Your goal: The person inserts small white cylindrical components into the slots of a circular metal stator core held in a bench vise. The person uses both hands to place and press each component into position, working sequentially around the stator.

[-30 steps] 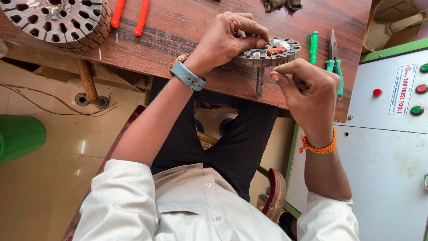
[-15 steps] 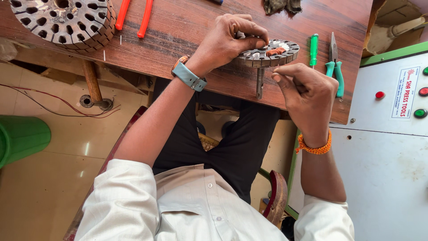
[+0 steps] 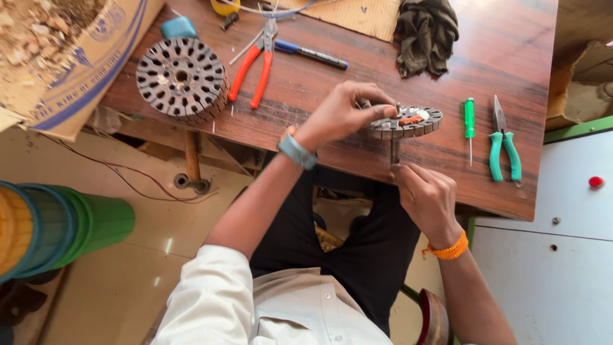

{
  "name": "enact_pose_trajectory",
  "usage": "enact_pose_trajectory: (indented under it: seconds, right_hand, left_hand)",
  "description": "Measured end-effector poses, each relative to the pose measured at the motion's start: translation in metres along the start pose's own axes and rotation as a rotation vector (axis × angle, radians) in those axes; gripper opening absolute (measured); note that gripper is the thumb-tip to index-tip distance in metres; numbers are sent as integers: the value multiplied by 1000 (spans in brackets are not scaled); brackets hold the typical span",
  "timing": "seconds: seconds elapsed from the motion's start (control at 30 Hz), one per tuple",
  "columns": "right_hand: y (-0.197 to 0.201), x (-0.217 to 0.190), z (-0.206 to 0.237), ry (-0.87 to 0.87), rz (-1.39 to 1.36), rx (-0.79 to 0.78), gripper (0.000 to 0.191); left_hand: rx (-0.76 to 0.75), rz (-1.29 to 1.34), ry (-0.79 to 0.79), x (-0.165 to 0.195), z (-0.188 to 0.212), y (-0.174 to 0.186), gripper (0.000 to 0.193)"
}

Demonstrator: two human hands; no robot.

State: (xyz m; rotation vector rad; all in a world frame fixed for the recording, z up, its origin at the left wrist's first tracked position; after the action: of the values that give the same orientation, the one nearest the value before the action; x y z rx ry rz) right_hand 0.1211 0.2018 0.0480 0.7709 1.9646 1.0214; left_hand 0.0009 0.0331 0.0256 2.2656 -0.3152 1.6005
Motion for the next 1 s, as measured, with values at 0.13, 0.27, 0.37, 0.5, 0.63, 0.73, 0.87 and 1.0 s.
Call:
enact_pose_trajectory:
  seconds: [0.13, 0.27, 0.37, 0.5, 0.63, 0.73, 0.87, 1.0]
  right_hand:
    - [2, 15, 11, -93, -56, 31, 17]
    - [-1, 14, 18, -141, -140, 40, 13]
    - [6, 13, 20, -149, -156, 46, 12]
    - [29, 35, 20, -253, -287, 115, 14]
    - [47, 53, 18, -296, -269, 178, 13]
    - [64, 52, -2, -176, -169, 235, 9]
    - [74, 36, -25, -98, -113, 212, 7]
    - [73, 20, -41, -19, -83, 165, 8]
  left_hand:
    - [171, -407, -329, 35, 36, -18, 57]
    - [284, -594, -275, 37, 44, -36, 58]
    - [349, -607, -301, 34, 42, -39, 51]
    - [375, -580, -314, 17, 48, -39, 49]
    - [438, -485, -343, -4, 49, -42, 44]
    - [472, -487, -388, -6, 46, -44, 41]
    - [472, -477, -392, 1, 47, -42, 38]
    - [464, -524, -395, 6, 49, -43, 41]
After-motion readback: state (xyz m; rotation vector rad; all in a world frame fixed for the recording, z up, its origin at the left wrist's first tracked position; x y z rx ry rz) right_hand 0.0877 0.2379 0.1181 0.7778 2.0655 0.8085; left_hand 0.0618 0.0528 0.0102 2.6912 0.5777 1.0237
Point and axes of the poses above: each hand's wrist, its own z-axis away from the middle knuckle, its own y-axis out of the back of the hand, x = y × z, the point moved 6 cm from there along -z, towards the middle knuckle, and after that the axes turned 7 degrees about -y, right-handed, at the moved point
